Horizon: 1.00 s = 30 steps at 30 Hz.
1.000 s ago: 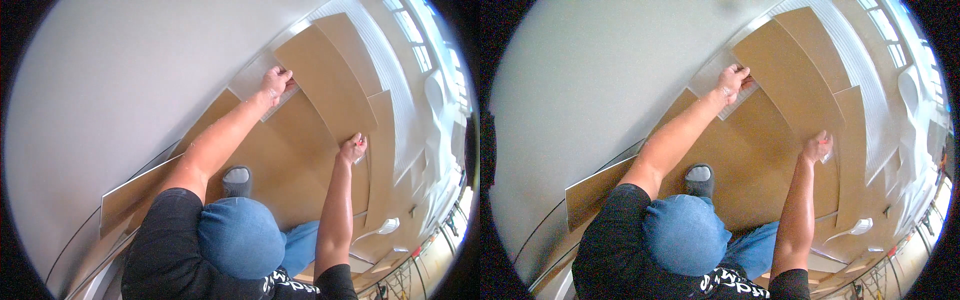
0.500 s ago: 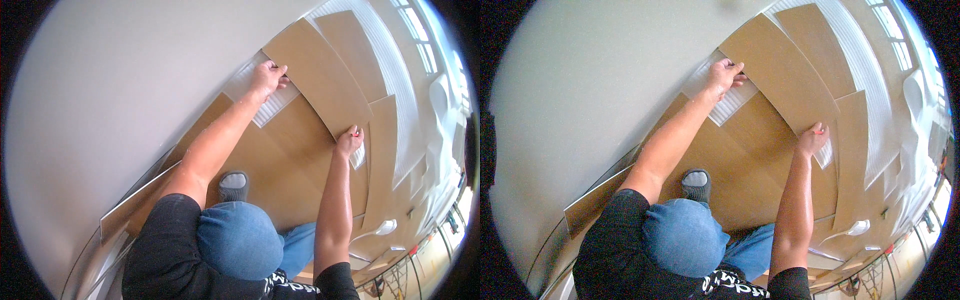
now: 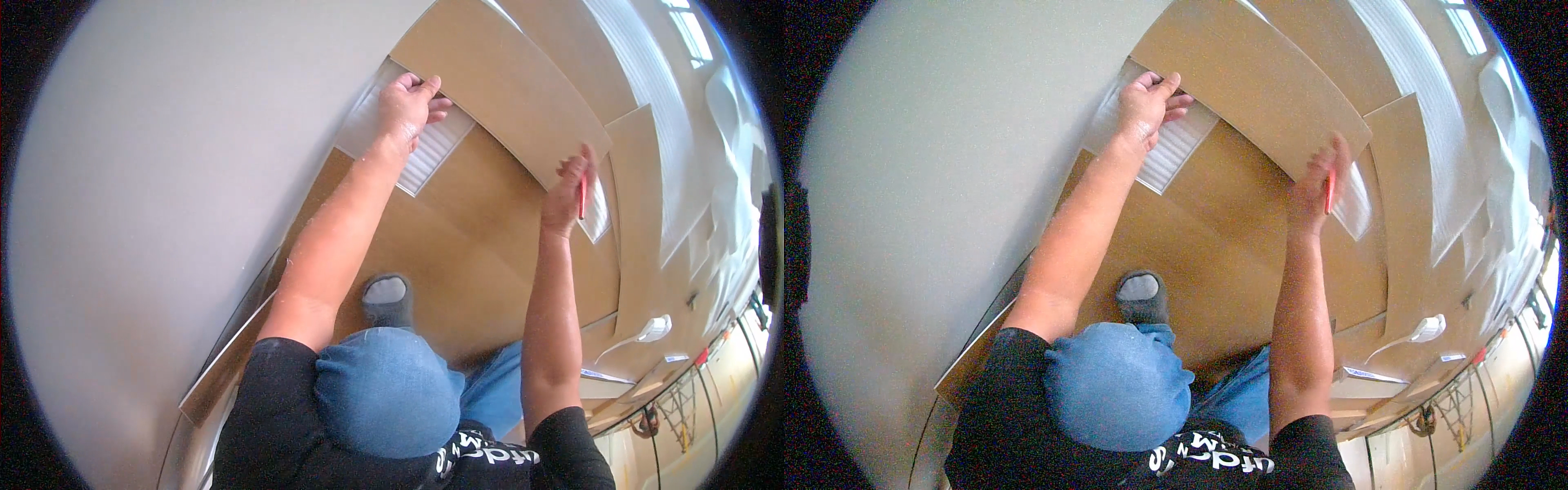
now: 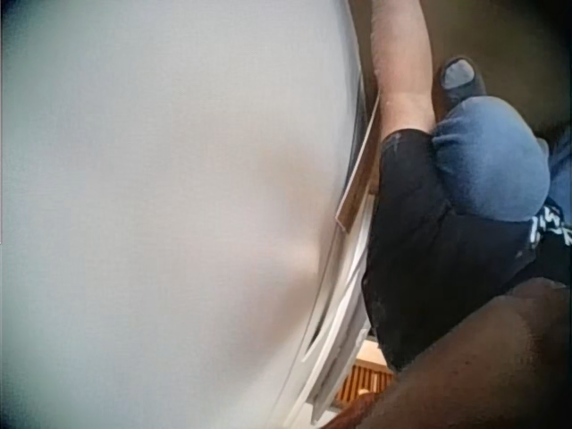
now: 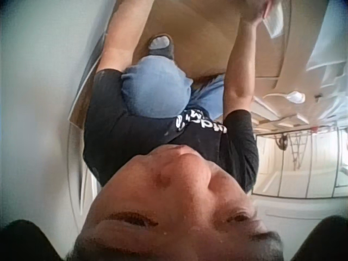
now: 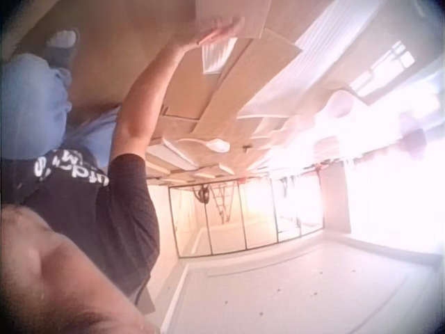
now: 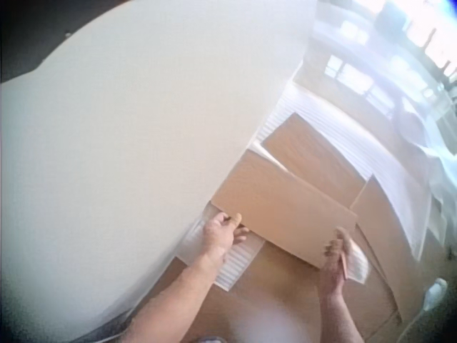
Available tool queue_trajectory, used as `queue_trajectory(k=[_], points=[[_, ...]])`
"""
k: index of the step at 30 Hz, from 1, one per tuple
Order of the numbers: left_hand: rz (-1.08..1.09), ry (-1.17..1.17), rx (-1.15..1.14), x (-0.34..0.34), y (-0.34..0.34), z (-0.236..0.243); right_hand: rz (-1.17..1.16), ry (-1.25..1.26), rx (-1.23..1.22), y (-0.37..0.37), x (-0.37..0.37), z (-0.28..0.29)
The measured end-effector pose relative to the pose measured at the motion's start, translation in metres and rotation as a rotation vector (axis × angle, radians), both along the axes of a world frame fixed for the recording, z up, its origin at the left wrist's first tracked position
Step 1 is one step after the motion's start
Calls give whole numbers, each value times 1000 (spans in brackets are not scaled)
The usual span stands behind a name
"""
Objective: The person measures a flooring plank with a ruler and marks it with a pencil, then cuts the plank using a table saw, and finally fits the piece into the existing floor layout by hand and with a hammer.
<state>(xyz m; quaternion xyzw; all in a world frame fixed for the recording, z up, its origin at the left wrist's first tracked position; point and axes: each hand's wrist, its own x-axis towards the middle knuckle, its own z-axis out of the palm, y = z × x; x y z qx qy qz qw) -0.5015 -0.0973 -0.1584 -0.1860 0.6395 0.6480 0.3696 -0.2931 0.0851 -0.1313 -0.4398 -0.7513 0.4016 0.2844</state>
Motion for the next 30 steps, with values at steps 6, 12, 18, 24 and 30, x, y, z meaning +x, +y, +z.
queue_trajectory(k=[6,12,18,24,30], points=[[-30,-39,29,1,5,2,344,69,-490,-37,-54,7],[-8,-39,30,2,3,2,424,-174,-379,-36,-63,-11],[29,-14,55,2,5,6,426,-159,-270,-38,-63,-10],[34,-19,27,1,6,4,399,-155,-248,-40,-63,-9],[8,-19,61,1,4,3,382,-103,-171,-42,-63,-15]])
